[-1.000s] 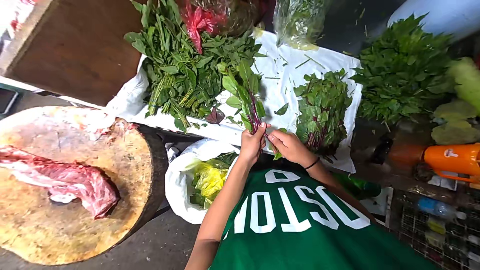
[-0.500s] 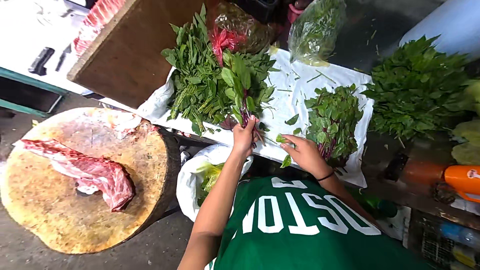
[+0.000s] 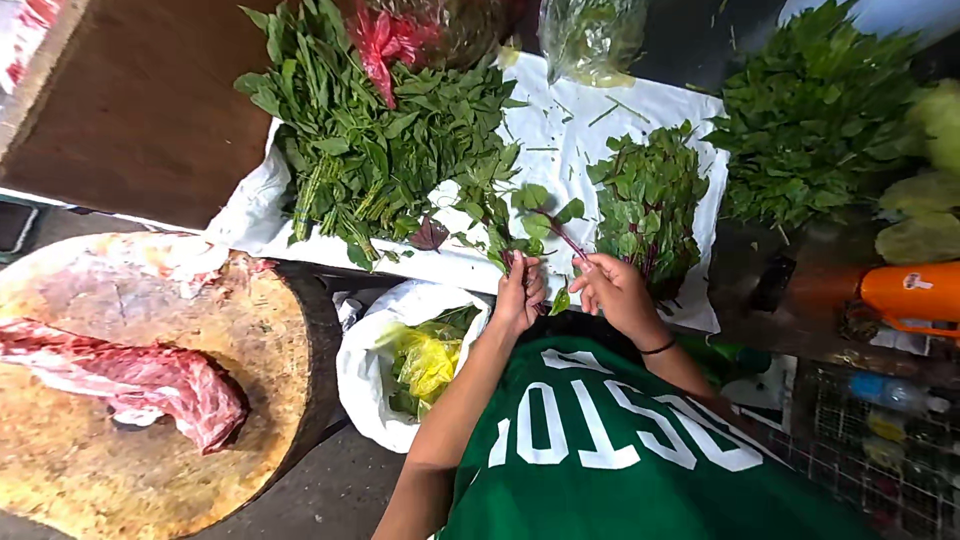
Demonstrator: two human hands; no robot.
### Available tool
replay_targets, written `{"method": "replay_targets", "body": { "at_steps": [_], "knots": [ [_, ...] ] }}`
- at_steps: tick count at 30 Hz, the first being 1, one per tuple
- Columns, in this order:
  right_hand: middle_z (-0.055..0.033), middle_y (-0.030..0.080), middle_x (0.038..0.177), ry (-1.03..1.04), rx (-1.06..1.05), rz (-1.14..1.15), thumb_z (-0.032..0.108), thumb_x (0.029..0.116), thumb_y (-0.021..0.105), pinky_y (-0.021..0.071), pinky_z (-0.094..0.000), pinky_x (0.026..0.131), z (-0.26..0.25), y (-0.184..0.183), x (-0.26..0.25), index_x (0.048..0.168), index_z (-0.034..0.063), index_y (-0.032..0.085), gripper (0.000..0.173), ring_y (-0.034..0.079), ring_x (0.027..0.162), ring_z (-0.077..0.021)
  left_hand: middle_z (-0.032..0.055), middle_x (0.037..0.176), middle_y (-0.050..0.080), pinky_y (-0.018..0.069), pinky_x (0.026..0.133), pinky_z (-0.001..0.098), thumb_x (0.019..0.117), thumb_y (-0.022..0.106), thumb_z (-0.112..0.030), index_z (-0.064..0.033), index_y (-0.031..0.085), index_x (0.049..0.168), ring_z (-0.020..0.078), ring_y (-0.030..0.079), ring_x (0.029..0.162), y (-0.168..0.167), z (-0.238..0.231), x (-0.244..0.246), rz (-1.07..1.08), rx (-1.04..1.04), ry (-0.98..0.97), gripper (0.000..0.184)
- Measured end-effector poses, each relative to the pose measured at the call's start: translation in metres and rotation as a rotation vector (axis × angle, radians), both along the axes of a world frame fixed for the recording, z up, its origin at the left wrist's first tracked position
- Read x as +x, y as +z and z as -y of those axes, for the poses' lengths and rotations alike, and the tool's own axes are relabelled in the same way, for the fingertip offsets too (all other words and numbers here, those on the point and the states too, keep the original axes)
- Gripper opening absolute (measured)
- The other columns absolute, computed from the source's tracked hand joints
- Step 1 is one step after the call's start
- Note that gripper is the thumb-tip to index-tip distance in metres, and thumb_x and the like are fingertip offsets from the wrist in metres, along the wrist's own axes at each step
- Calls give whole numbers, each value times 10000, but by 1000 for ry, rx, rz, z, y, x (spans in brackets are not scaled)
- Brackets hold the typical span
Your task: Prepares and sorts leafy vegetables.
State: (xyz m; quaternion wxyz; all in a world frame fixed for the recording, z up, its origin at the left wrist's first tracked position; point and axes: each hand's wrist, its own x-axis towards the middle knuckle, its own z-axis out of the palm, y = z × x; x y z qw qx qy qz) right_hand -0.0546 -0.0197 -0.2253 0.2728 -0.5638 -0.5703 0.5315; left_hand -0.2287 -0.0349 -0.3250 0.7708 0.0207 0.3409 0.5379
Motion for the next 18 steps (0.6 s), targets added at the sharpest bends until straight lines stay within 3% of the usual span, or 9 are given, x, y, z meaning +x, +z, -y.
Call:
{"method": "replay_targets", "body": {
  "at_steps": [5, 8, 12, 15, 18],
  "knots": [
    [-100, 707, 790, -1, -41, -132, 253, 1114, 425, 514, -275, 465, 5, -1, -19, 1334, 76, 508, 294, 590, 491, -147, -37, 711, 537, 435, 440, 185, 1062, 322, -610, -172, 615, 1073, 46, 462, 486, -5, 7, 16, 29, -6, -28, 527],
    [-93, 669, 723, 75, -167, -74, 262, 1116, 412, 512, -292, 466, 8, -23, -28, 1345, 61, 504, 318, 572, 474, -145, 11, 708, 610, 507, 461, 245, 1012, 309, -708, -161, 639, 1076, 92, 560, 516, -5, 10, 20, 22, -2, -72, 642],
    [-107, 676, 764, 234, -293, 199, 321, 1103, 460, 562, -353, 524, 15, -47, -36, 1392, 73, 492, 382, 628, 533, -181, 17, 638, 553, 424, 354, 242, 1032, 341, -674, -151, 644, 1098, 93, 472, 408, -3, 12, 19, -138, -103, -136, 608],
    [-122, 690, 814, 320, -239, 309, 329, 1092, 484, 598, -409, 617, 16, -45, -34, 1398, 68, 510, 404, 673, 615, -213, 1, 783, 629, 546, 567, 275, 1061, 390, -587, -159, 655, 1096, 99, 603, 626, -13, 11, 16, -207, -122, -146, 505],
    [-133, 707, 830, 337, -185, 321, 300, 1084, 493, 606, -461, 674, 18, -52, -26, 1375, 79, 557, 370, 692, 656, -246, 8, 820, 659, 571, 614, 297, 1063, 383, -585, -151, 648, 1060, 110, 645, 693, -12, 12, 19, -239, -139, -152, 508]
  ]
}}
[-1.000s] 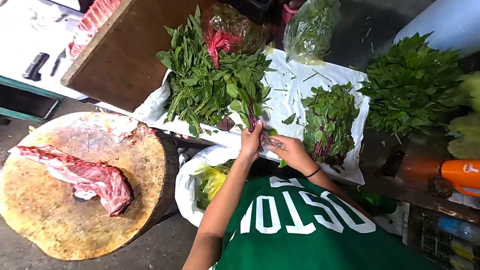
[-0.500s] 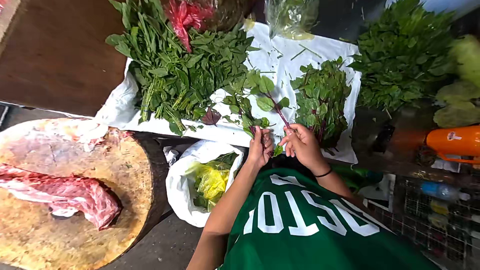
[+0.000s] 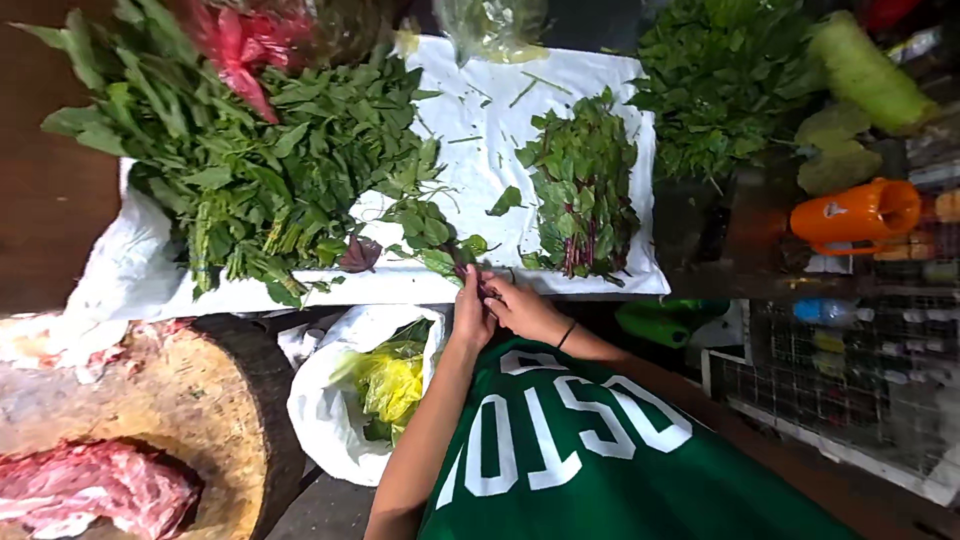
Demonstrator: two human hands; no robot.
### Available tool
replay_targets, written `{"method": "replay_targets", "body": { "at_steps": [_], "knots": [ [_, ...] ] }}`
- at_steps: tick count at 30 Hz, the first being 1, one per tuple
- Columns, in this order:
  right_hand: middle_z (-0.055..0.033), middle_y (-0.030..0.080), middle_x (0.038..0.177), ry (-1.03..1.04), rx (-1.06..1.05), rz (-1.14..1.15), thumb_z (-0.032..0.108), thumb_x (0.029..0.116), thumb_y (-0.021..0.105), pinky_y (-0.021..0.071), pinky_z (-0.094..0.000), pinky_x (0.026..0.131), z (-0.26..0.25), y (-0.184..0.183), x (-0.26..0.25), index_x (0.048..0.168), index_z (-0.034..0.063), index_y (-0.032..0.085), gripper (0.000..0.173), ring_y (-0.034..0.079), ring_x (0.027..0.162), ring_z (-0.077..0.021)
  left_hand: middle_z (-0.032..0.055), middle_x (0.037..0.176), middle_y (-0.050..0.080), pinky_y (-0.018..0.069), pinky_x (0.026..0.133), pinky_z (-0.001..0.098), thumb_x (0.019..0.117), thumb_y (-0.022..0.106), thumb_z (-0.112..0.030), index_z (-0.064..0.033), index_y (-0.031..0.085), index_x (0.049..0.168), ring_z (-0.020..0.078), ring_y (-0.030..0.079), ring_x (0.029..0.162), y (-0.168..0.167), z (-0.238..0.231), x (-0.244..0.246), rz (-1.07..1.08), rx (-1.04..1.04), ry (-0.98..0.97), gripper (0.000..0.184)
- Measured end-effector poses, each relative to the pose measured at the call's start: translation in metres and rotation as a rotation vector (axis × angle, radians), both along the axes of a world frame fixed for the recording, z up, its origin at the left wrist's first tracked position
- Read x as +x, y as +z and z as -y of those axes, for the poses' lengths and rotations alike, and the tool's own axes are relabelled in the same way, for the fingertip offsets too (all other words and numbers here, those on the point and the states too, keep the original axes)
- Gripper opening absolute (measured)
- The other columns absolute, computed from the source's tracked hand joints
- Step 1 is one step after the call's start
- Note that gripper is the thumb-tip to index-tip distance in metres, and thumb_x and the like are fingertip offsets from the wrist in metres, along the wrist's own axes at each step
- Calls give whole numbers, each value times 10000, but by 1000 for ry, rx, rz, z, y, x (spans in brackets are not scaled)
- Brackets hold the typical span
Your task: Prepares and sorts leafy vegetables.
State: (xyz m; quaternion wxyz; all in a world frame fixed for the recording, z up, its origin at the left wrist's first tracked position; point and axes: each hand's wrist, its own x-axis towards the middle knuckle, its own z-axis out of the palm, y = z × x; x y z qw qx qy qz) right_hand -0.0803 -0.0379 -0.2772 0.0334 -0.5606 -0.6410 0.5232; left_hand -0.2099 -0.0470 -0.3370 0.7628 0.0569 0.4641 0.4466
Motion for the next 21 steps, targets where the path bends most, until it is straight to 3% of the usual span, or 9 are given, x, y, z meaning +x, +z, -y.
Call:
{"method": "replay_targets", "body": {
  "at_steps": [5, 8, 10, 12, 14, 16, 18, 19, 21],
  "knots": [
    [-100, 667, 766, -199, -70, -295, 247, 1105, 443, 546, -350, 545, -4, -3, 13, 1386, 61, 527, 347, 608, 560, -173, 18, 911, 687, 589, 629, 298, 1033, 300, -683, -169, 615, 1152, 128, 678, 758, 4, 1, -6, 86, -6, 18, 614],
    [-81, 648, 777, -294, -51, -425, 233, 1110, 431, 513, -306, 524, -9, 5, 26, 1372, 57, 500, 324, 577, 559, -150, -22, 756, 571, 489, 500, 223, 1103, 274, -526, -151, 573, 1078, 75, 529, 550, 7, 1, -10, 2, 18, 56, 481],
    [-71, 638, 754, -332, -5, -491, 232, 1106, 445, 490, -285, 500, -13, 8, 36, 1365, 66, 510, 314, 556, 541, -140, -42, 661, 491, 429, 444, 206, 1115, 292, -478, -134, 563, 1051, 58, 437, 471, 16, 0, -15, -165, 90, 50, 443],
    [-66, 638, 749, -370, 31, -510, 235, 1106, 455, 481, -273, 492, -17, 14, 44, 1356, 79, 524, 303, 549, 536, -136, -31, 628, 475, 405, 428, 226, 1114, 339, -464, -115, 607, 1079, 70, 413, 455, 28, -1, -25, -502, 187, -32, 441],
    [-62, 642, 761, -395, 54, -503, 241, 1107, 451, 477, -263, 491, -21, 22, 52, 1358, 90, 523, 301, 551, 544, -127, 4, 651, 487, 421, 464, 290, 1109, 406, -421, -85, 634, 1125, 112, 437, 489, 40, -6, -34, -842, 271, -170, 407],
    [-68, 639, 769, -415, 64, -522, 227, 1108, 443, 458, -247, 474, -22, 26, 58, 1371, 82, 517, 309, 536, 534, -120, 69, 727, 554, 475, 560, 403, 1074, 500, -376, -57, 621, 1163, 187, 518, 585, 44, -15, -38, -960, 254, -321, 352],
    [-71, 629, 768, -433, 51, -542, 217, 1110, 432, 450, -245, 476, -23, 28, 61, 1373, 81, 512, 307, 523, 528, -119, 99, 825, 618, 499, 613, 429, 1037, 548, -344, -65, 633, 1205, 204, 571, 667, 40, -24, -34, -866, 150, -452, 336],
    [-71, 627, 772, -441, 42, -541, 219, 1111, 430, 451, -247, 480, -23, 28, 62, 1376, 84, 509, 307, 523, 530, -121, 69, 815, 601, 485, 576, 365, 1042, 542, -334, -71, 620, 1205, 162, 552, 638, 33, -27, -29, -751, 89, -482, 318],
    [-68, 623, 773, -469, 32, -543, 219, 1110, 432, 451, -247, 485, -22, 26, 62, 1369, 90, 501, 297, 523, 533, -121, 41, 845, 636, 552, 589, 295, 1072, 518, -319, -66, 555, 1261, 123, 616, 646, 22, -29, -22, -471, -37, -483, 319]
  ]
}}
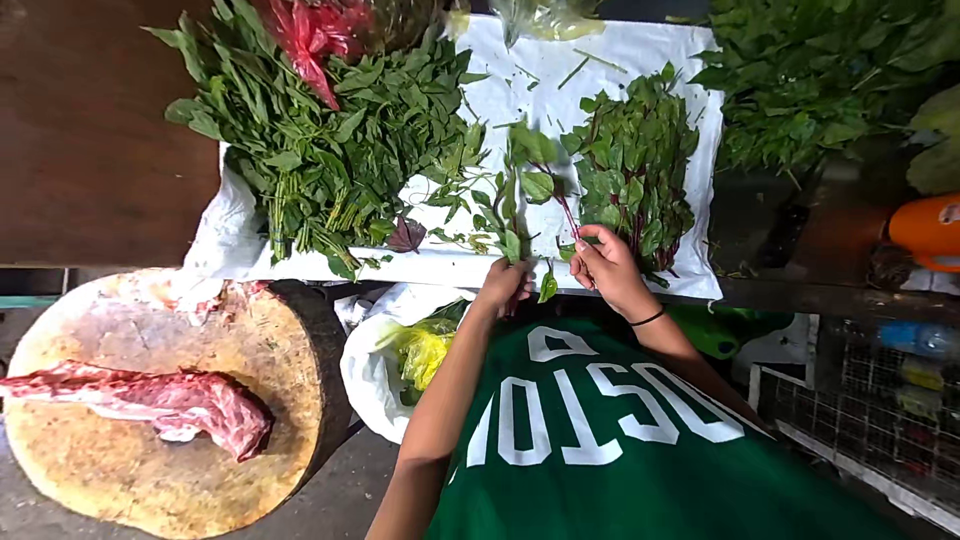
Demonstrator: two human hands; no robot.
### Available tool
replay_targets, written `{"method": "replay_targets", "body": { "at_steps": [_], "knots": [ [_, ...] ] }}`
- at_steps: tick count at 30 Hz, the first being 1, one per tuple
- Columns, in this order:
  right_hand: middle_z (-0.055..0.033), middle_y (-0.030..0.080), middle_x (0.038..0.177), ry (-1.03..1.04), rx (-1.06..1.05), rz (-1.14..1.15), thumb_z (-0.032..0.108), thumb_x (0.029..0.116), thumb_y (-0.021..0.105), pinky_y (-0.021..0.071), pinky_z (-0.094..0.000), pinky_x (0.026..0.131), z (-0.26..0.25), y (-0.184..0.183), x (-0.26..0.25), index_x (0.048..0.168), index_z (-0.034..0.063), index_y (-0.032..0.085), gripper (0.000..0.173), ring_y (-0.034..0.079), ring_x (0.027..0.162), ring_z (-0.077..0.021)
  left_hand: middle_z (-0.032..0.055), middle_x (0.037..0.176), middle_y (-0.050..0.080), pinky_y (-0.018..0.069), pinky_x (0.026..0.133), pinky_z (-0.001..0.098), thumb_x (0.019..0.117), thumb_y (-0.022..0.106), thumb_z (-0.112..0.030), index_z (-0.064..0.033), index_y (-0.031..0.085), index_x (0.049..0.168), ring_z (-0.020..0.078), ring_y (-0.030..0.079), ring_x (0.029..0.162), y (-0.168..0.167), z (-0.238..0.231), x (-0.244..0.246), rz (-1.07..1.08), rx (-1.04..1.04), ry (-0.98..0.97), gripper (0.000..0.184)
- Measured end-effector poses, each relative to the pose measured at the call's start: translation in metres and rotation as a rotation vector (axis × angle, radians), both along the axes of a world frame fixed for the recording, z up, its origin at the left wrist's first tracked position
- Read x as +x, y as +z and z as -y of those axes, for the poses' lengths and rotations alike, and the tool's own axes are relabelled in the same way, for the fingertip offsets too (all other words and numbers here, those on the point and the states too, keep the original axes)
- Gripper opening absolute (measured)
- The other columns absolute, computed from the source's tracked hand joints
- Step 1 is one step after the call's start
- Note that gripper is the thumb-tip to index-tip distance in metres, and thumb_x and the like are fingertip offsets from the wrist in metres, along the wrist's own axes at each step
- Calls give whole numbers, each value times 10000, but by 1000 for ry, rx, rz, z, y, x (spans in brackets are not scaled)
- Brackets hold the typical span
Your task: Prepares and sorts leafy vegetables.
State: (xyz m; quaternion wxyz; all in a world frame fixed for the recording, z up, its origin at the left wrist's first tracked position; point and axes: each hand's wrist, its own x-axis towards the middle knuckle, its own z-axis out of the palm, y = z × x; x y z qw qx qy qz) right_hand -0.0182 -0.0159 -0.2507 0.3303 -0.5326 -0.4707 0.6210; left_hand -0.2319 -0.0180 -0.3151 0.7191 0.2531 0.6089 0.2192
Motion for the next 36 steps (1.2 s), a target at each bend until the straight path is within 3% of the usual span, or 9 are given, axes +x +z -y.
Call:
{"method": "replay_targets", "body": {
  "at_steps": [3, 9, 11, 15, 21, 24, 28, 30, 36],
  "knots": [
    [-62, 630, 786, -72, -2, -4, 221, 1106, 438, 457, -249, 487, 0, -3, 3, 1357, 100, 489, 283, 527, 534, -117, 63, 913, 687, 609, 722, 356, 1074, 526, -322, -84, 528, 1256, 171, 699, 765, -3, 0, 5, 228, -103, 121, 299],
    [-58, 637, 817, -154, 59, 10, 187, 1110, 413, 460, -235, 485, 8, 8, 14, 1355, 98, 486, 271, 534, 541, -110, 64, 951, 663, 621, 811, 409, 1095, 403, -238, -72, 548, 1299, 205, 711, 825, -1, 4, 11, 448, -197, 189, 301],
    [-58, 635, 809, -169, 72, 17, 190, 1110, 412, 460, -237, 480, 10, 12, 14, 1350, 104, 492, 267, 533, 537, -113, 49, 917, 665, 610, 732, 347, 1097, 373, -266, -112, 539, 1267, 169, 690, 759, 0, 2, 17, 485, -252, 199, 284],
    [-73, 632, 803, -177, 106, -3, 192, 1105, 429, 466, -252, 481, 12, 13, 14, 1349, 105, 493, 267, 540, 542, -136, -1, 784, 547, 457, 466, 206, 1113, 335, -330, -178, 501, 1169, 80, 509, 534, -13, 2, 28, 631, -241, 213, 232],
    [-84, 631, 798, -148, 177, -30, 176, 1100, 427, 480, -264, 493, 14, 28, 7, 1346, 104, 501, 267, 552, 553, -149, -49, 673, 467, 407, 425, 172, 1127, 311, -367, -180, 551, 1127, 45, 427, 463, 0, -1, 34, 713, -67, 285, 304],
    [-82, 628, 794, -108, 209, -60, 162, 1099, 421, 489, -269, 511, 16, 40, 1, 1345, 104, 497, 264, 555, 561, -146, -39, 711, 503, 443, 466, 186, 1126, 320, -360, -175, 564, 1115, 56, 470, 508, 7, -2, 33, 787, 58, 301, 307],
    [-90, 626, 779, -88, 278, -111, 154, 1096, 422, 490, -273, 511, 18, 57, -7, 1335, 91, 504, 260, 555, 561, -145, -6, 783, 578, 571, 713, 322, 1111, 404, -307, -156, 603, 1166, 128, 602, 684, 24, -5, 24, 961, 227, 287, 256],
    [-92, 633, 785, -92, 301, -131, 146, 1096, 423, 488, -266, 510, 19, 64, -10, 1332, 84, 506, 258, 556, 560, -140, -10, 774, 584, 574, 765, 353, 1103, 435, -311, -156, 609, 1176, 137, 614, 709, 33, -6, 20, 1030, 266, 262, 244],
    [-81, 634, 791, -63, 345, -166, 128, 1096, 416, 488, -251, 522, 22, 66, -21, 1317, 75, 500, 243, 556, 572, -124, -41, 647, 502, 450, 471, 191, 1062, 527, -354, -142, 601, 1027, 57, 477, 479, 44, -1, 15, 1112, 201, 352, 227]
  ]
}}
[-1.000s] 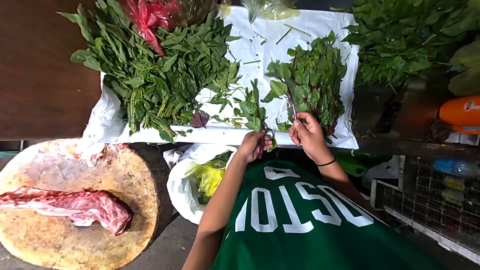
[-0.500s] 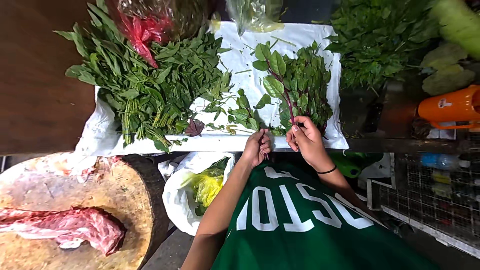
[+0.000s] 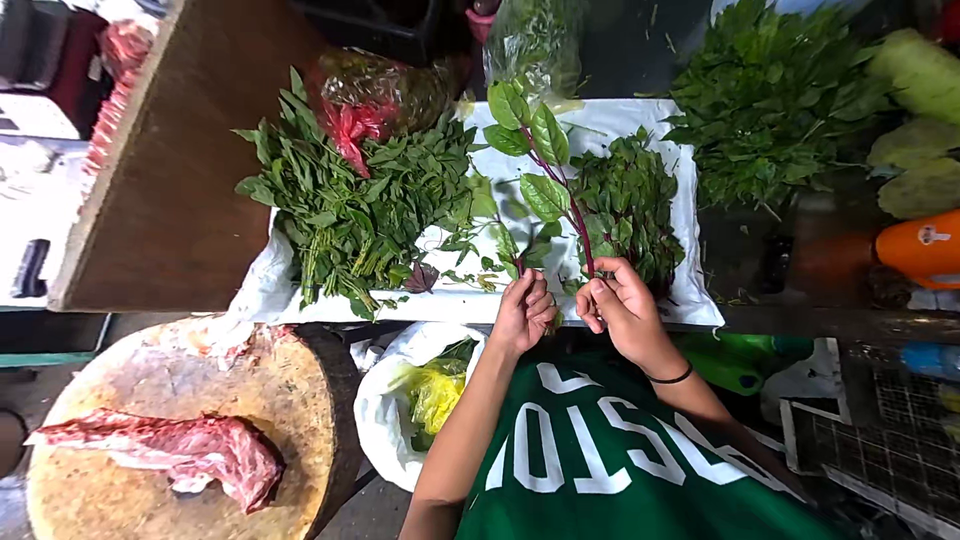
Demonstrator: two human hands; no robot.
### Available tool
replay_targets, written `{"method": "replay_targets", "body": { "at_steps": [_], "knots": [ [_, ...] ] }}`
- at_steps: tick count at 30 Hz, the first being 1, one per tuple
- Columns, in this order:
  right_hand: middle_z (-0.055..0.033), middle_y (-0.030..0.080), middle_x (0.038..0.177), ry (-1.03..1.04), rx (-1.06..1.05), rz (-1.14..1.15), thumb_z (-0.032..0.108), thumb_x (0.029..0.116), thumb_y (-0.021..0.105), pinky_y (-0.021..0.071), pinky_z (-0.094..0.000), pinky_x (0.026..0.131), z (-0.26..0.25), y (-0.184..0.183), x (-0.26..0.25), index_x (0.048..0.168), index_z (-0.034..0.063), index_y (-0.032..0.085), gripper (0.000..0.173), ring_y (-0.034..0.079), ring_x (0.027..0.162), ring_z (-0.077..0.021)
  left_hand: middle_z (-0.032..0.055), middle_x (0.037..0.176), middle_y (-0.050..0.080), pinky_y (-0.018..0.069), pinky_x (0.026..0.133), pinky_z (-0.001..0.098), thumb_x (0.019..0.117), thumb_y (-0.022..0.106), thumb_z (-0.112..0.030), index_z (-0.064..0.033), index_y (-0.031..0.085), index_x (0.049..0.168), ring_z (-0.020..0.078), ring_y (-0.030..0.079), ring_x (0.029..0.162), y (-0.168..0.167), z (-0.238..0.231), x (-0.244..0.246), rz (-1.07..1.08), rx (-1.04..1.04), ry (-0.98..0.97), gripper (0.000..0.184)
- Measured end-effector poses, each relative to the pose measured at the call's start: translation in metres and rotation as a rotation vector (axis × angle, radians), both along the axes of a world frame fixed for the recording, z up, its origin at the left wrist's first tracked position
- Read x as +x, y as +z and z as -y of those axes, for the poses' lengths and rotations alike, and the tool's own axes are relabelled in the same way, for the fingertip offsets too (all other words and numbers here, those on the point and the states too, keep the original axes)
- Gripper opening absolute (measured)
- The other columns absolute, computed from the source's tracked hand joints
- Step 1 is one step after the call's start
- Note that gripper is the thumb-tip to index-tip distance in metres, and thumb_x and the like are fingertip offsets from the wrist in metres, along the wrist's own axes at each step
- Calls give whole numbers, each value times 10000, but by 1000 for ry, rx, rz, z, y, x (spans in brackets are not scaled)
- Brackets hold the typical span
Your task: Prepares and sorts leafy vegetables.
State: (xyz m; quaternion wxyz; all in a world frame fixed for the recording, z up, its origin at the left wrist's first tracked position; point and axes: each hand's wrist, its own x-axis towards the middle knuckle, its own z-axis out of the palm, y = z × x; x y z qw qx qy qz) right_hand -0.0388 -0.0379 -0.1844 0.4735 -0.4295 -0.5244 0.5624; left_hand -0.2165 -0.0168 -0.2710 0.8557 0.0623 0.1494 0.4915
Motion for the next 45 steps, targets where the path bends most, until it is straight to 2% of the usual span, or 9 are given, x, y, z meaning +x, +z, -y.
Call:
{"method": "replay_targets", "body": {
  "at_steps": [9, 20, 25, 29, 31, 33, 36, 41, 45],
  "knots": [
    [-90, 621, 786, 27, -67, 78, 132, 1093, 422, 496, -285, 530, 16, -20, -5, 1338, 82, 503, 262, 556, 575, -151, -60, 581, 430, 382, 390, 168, 1106, 317, -300, -138, 556, 984, 41, 398, 407, -75, 36, 3, -298, -339, 7, 314],
    [-73, 689, 798, 150, -455, 453, 210, 1114, 366, 530, -314, 543, 26, -82, -28, 1372, 51, 455, 315, 602, 551, -139, 13, 727, 596, 430, 410, 204, 1076, 337, -573, -125, 611, 1089, 68, 474, 459, -74, 42, 16, -404, -224, 33, 525],
    [-44, 707, 806, 233, -446, 645, 256, 1115, 400, 562, -317, 593, 27, -96, -34, 1319, 67, 482, 291, 645, 591, -128, 12, 641, 517, 411, 385, 217, 1088, 438, -460, -96, 617, 1084, 78, 431, 420, -73, 42, 16, -497, -270, 13, 406],
    [-98, 720, 892, 384, -280, 915, 331, 1107, 421, 600, -473, 728, 25, -93, -28, 1365, 75, 532, 379, 708, 742, -244, 23, 783, 607, 436, 432, 198, 1102, 407, -439, -110, 636, 1109, 63, 493, 502, -66, 39, 13, -571, -222, -52, 400],
    [-129, 725, 876, 329, -154, 1047, 412, 1085, 458, 582, -583, 761, 22, -96, -13, 1197, 119, 689, 390, 722, 818, -323, 48, 854, 662, 472, 472, 210, 1120, 370, -384, -90, 614, 1089, 78, 554, 556, -64, 39, 14, -600, -195, -67, 383],
    [-112, 709, 823, 158, -52, 1067, 407, 1071, 497, 580, -574, 724, 14, -95, 9, 999, 116, 733, 382, 708, 781, -305, 97, 913, 706, 547, 568, 257, 1132, 330, -361, -69, 567, 1094, 138, 653, 663, -59, 37, 12, -585, -209, -73, 378],
    [-132, 723, 900, -63, -3, 1104, 359, 1067, 537, 593, -570, 730, 1, -86, 41, 1090, 84, 722, 333, 715, 801, -313, 159, 998, 743, 614, 711, 330, 1139, 280, -362, -46, 550, 1107, 238, 746, 860, -56, 40, 5, -571, -209, -97, 418],
    [-205, 676, 830, -216, -254, 1221, 448, 1010, 630, 541, -619, 646, -13, -74, 56, 1014, 39, 679, 412, 677, 749, -410, 186, 1031, 732, 604, 848, 442, 1139, 287, -344, -26, 524, 1149, 307, 731, 974, -51, 47, -7, -573, -199, -177, 396],
    [-228, 677, 867, -197, -460, 1134, 372, 994, 658, 522, -638, 675, -22, -80, 60, 944, 13, 676, 363, 669, 792, -427, 113, 815, 681, 630, 804, 454, 1139, 305, -281, -36, 518, 1057, 265, 728, 790, -49, 57, -12, -533, -170, -259, 334]
  ]
}}
